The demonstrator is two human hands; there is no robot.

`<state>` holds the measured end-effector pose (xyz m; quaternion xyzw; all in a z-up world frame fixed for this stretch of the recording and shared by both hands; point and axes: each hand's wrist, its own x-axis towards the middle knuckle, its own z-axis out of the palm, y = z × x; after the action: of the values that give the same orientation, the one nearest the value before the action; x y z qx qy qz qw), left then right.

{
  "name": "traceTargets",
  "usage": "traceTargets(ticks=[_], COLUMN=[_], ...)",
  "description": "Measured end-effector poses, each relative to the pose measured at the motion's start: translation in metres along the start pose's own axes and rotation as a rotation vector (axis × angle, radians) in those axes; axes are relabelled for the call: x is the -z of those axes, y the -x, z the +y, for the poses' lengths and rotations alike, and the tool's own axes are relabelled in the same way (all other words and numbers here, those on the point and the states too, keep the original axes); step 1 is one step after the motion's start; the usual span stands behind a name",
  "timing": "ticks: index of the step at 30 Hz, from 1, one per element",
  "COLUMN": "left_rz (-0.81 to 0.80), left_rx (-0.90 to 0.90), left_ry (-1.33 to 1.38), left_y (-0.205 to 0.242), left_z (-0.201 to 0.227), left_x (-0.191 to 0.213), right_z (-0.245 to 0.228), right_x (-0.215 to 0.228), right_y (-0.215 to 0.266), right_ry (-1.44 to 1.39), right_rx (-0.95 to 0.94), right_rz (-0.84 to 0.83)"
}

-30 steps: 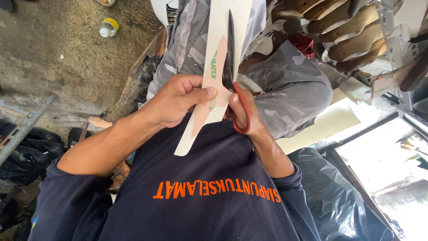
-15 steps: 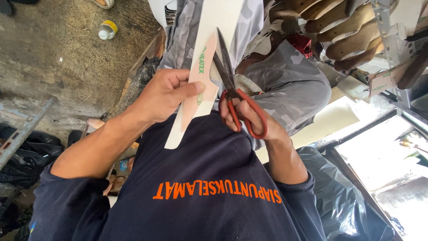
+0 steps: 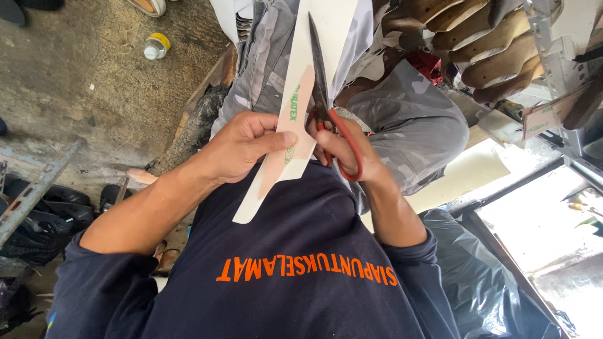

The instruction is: The person uses red-handled scissors to cut a white, shoe-shaped piece of material. They trim the edges and cut out a central section, then place the cut piece on a shelf.

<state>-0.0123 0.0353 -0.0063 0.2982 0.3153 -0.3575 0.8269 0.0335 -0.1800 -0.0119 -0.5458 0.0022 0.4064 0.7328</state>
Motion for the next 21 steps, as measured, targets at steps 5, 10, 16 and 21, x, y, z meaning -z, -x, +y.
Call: traceTargets(ticks=[5, 10, 16, 21], left_rz=[-0.006, 0.010, 0.024, 0.047], left_rx=[0.024, 0.017, 0.004, -0.056], left_ry=[-0.046, -0.076, -0.079, -0.084], left_y=[0.000, -0.001, -0.006, -0.002], left_z=[-0.006, -0.003, -0.004, 0.008], left_x=[0.012, 0.019, 0.038, 0.041], right_z=[-0.021, -0.048, -0.049, -0.022], right_x=[0.015, 0.019, 0.020, 0.036], right_y=[-0.016, -0.030, -0.038, -0.017], right_ry=[0.087, 0.158, 0.290, 0.255], right_rx=[-0.095, -0.216, -0.227, -0.209], right_rz=[-0.174, -0.184, -0.199, -0.299])
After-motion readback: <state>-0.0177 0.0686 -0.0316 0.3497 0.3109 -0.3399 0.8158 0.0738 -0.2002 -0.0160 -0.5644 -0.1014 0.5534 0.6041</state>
